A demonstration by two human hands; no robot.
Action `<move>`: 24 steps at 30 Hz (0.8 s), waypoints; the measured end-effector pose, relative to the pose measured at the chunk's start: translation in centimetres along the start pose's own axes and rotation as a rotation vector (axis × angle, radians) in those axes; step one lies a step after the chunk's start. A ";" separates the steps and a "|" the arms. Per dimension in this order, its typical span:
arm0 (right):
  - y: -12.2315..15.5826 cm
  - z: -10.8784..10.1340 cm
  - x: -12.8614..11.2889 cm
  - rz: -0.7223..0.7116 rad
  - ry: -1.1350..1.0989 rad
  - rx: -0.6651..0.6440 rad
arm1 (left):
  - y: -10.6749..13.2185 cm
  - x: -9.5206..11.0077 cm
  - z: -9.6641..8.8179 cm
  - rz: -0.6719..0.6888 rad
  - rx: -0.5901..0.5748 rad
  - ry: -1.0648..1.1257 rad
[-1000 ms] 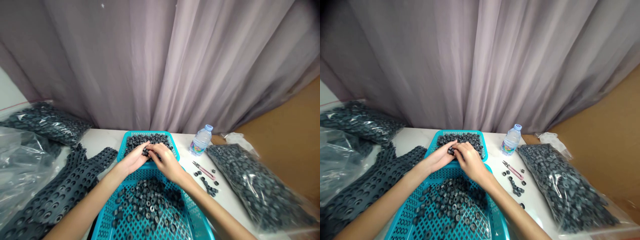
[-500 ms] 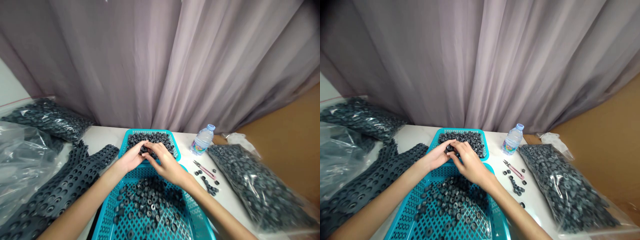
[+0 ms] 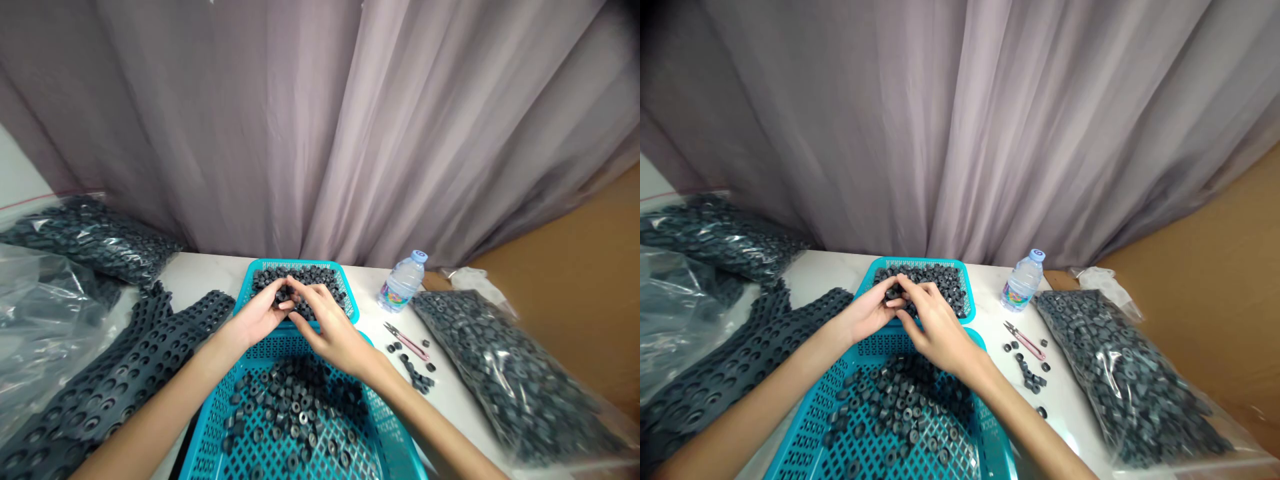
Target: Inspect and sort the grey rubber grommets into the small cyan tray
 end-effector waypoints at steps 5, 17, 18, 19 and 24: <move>0.0 -0.3 0.2 0.019 0.019 0.027 | 0.0 0.2 0.0 0.003 0.003 0.036; 0.3 -2.4 2.0 0.155 0.035 0.173 | -0.4 1.9 -2.7 0.090 0.084 0.110; 0.2 -2.7 1.9 0.167 0.033 0.185 | -0.4 2.2 -3.0 0.097 0.091 0.102; -0.1 -3.2 1.3 0.176 0.015 0.192 | -0.4 2.4 -3.1 0.102 0.096 0.092; -0.2 -4.4 -7.9 0.091 -0.381 0.007 | -0.2 3.6 -3.3 0.082 0.084 -0.012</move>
Point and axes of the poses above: each hand's wrist, its own y-axis away from the middle knuckle, its own z-axis out of the palm, x = y × z, the point moved 9 cm from there along -y, towards the middle knuckle, and after that the axes turned 12 degrees about -z, right-handed, at the moved point
